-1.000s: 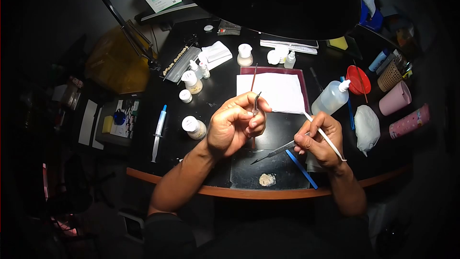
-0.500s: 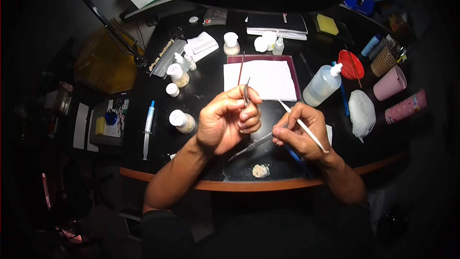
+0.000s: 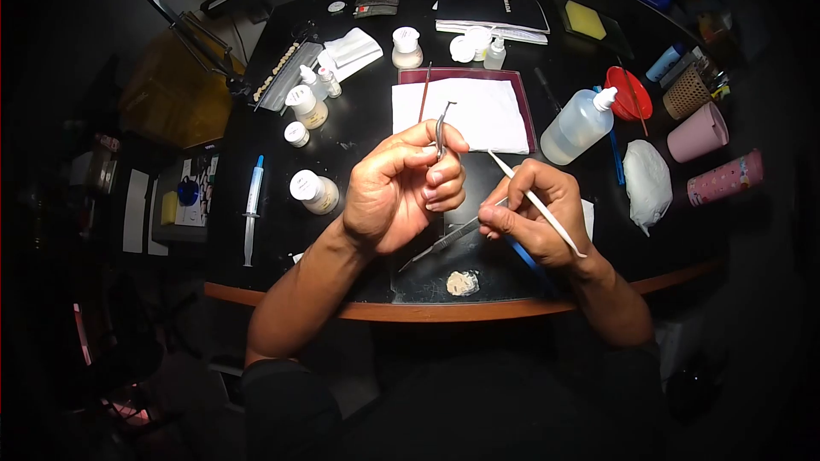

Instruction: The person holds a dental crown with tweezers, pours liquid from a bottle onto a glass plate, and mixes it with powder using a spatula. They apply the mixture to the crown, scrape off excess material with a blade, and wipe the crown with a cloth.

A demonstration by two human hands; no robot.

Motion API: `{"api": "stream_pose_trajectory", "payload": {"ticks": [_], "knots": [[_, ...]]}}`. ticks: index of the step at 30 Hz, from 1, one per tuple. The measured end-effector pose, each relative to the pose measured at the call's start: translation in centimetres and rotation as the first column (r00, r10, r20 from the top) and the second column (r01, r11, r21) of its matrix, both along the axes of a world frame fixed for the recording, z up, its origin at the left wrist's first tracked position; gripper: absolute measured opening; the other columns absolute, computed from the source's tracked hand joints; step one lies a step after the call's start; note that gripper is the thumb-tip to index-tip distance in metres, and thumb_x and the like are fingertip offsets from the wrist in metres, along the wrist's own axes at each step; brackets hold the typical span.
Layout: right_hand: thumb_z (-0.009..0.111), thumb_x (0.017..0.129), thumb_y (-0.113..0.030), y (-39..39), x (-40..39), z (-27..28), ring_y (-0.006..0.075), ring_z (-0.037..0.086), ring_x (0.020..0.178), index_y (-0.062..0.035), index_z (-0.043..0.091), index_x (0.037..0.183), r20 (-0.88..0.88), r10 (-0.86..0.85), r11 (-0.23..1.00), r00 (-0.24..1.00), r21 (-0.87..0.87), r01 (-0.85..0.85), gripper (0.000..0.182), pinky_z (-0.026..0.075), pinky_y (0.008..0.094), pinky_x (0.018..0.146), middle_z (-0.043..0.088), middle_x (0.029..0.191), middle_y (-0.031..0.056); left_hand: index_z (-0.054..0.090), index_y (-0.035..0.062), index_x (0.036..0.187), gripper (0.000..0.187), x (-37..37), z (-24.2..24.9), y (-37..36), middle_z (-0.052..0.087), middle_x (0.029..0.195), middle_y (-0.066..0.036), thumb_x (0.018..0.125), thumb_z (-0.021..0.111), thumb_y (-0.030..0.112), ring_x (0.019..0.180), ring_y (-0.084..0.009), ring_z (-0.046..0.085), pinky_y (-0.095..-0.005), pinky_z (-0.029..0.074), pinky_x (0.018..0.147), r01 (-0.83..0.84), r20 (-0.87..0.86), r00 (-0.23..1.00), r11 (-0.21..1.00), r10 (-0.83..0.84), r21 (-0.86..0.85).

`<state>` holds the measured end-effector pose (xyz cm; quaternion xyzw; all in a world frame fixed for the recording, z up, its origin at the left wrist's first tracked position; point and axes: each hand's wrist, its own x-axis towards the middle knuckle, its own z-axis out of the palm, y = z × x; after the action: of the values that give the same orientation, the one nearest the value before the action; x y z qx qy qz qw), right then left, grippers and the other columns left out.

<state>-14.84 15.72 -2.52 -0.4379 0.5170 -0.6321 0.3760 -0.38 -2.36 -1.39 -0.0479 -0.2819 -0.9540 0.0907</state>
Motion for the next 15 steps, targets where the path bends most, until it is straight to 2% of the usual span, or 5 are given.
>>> {"api": "stream_pose_trajectory", "payload": {"ticks": [2,7,8,10,15], "knots": [[0.072,0.093,0.007,0.0,-0.4,-0.1,0.0143,0.071,0.071,-0.0037,0.049,0.084,0.139,0.039,0.999,0.99,-0.038,-0.034,0.027,0.057,0.0245,0.06,0.07,0.081,0.0156,0.056,-0.0052,0.119,0.029,0.2,0.0,-0.3,0.046,0.078,-0.002,0.101,0.045,0.015,0.066,-0.0106,0.039,-0.0279,0.037,0.064,0.017,-0.017,1.0,1.0,-0.017,-0.003],[0.071,0.094,0.004,0.8,-2.3,0.5,0.0157,0.073,0.074,-0.0056,0.049,0.083,0.126,0.075,0.992,0.989,0.097,-0.087,0.027,0.06,0.0244,0.062,0.069,0.081,0.0138,0.06,-0.0055,0.119,0.031,0.6,1.0,-1.0,0.048,0.073,0.002,0.11,0.046,0.02,0.058,-0.0041,0.036,-0.0212,0.033,0.058,-0.146,0.038,0.985,0.938,0.165,-0.313],[0.071,0.094,0.004,1.0,-2.3,0.5,0.0156,0.073,0.075,-0.0054,0.049,0.083,0.125,0.092,0.989,0.988,0.104,-0.105,0.027,0.06,0.0245,0.063,0.069,0.083,0.0139,0.059,-0.0058,0.117,0.035,0.7,1.3,-1.1,0.044,0.071,0.002,0.109,0.047,0.025,0.059,-0.006,0.034,-0.0241,0.032,0.056,-0.142,0.069,0.982,0.923,0.177,-0.358],[0.071,0.095,0.005,0.9,-2.1,0.3,0.0155,0.074,0.077,-0.0049,0.049,0.083,0.133,0.139,0.985,0.981,0.084,-0.151,0.027,0.061,0.0246,0.066,0.069,0.086,0.014,0.059,-0.006,0.118,0.035,0.8,1.4,-1.0,0.044,0.072,0.002,0.109,0.047,0.026,0.059,-0.0057,0.034,-0.024,0.031,0.055,-0.142,0.078,0.98,0.913,0.185,-0.384],[0.07,0.095,0.006,0.7,-0.9,0.2,0.0147,0.073,0.081,-0.004,0.048,0.083,0.09,0.164,0.985,0.982,0.038,-0.168,0.027,0.06,0.0254,0.07,0.071,0.088,0.0161,0.056,0.001,0.1,0.029,0.6,0.8,-0.6,0.044,0.073,0.0,0.109,0.047,0.027,0.059,-0.0067,0.035,-0.0233,0.03,0.054,-0.122,0.043,0.989,0.955,0.139,-0.27]]}}
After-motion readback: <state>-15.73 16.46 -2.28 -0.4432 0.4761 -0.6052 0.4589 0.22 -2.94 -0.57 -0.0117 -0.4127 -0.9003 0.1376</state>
